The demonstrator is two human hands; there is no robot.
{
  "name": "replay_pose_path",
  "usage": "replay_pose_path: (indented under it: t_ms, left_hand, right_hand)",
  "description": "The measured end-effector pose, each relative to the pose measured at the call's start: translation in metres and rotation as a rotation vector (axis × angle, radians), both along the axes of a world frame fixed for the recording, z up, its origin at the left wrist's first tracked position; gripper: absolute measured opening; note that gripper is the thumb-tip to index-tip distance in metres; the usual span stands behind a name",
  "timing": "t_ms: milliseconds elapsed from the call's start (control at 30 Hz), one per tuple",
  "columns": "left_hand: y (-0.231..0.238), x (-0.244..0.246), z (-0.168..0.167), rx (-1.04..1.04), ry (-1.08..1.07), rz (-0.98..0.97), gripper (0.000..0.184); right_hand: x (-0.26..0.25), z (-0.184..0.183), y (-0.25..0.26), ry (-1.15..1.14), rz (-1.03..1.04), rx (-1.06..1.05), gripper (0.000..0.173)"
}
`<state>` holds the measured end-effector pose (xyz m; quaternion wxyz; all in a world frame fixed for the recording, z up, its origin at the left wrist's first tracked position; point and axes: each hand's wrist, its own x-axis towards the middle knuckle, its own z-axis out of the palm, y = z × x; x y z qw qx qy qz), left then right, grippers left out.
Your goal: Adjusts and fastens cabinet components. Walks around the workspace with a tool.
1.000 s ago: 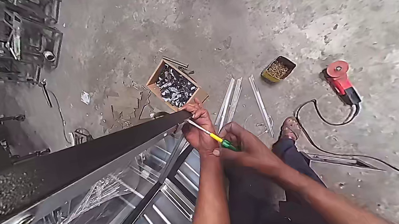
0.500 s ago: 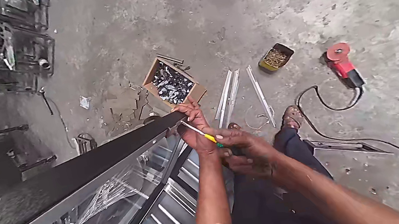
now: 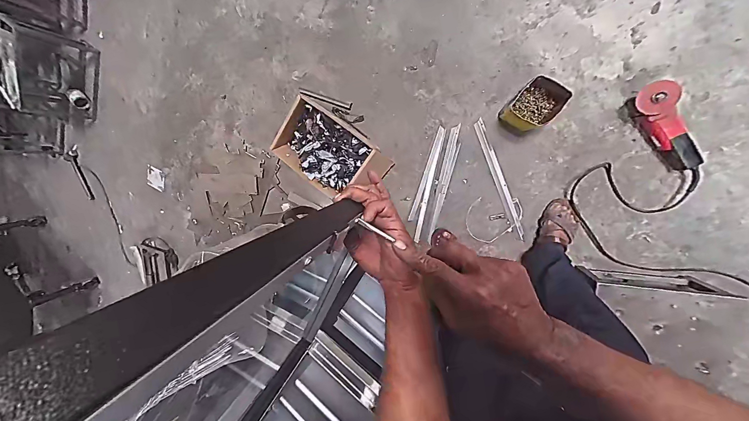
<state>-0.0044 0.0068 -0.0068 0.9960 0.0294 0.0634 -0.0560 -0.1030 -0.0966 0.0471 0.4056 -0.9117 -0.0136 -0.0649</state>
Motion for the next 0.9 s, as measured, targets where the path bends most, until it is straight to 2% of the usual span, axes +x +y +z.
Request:
replay_pose_path:
  t_ms: [233, 367, 500, 567, 667, 767, 900]
  left_hand:
    - [0.002, 0.002, 0.006, 0.039, 0.024, 0.014, 0.021]
    - [0.000, 0.004, 0.009, -0.078, 0.054, 0.005, 0.020]
    - [0.001, 0.002, 0.004, -0.049, 0.008, 0.005, 0.023]
    - [0.001, 0.004, 0.002, -0.076, 0.021, 0.009, 0.028]
    - [-0.001, 0.008, 0.002, -0.088, 0.055, 0.034, 0.030]
    - [-0.003, 0.006, 0.004, -0.109, 0.094, 0.030, 0.036]
    - [-0.004, 0.006, 0.003, -0.043, 0.052, 0.066, 0.034]
  right_hand:
    - [0.004, -0.010, 0.002, -0.050, -0.023, -0.004, 0.036]
    - [0.005, -0.011, -0.004, -0.027, 0.005, 0.062, 0.035]
    - [0.008, -0.008, -0.003, -0.037, 0.005, 0.001, 0.036]
    - [0.010, -0.002, -0.001, 0.010, -0.007, 0.040, 0.036]
    - [0.012, 0.004, -0.002, 0.136, -0.017, 0.343, 0.033]
    - [0.015, 0.008, -0.007, 0.264, 0.006, 0.767, 0.031]
    - [0.031, 0.021, -0.017, 0.691, -0.064, 1.399, 0.031]
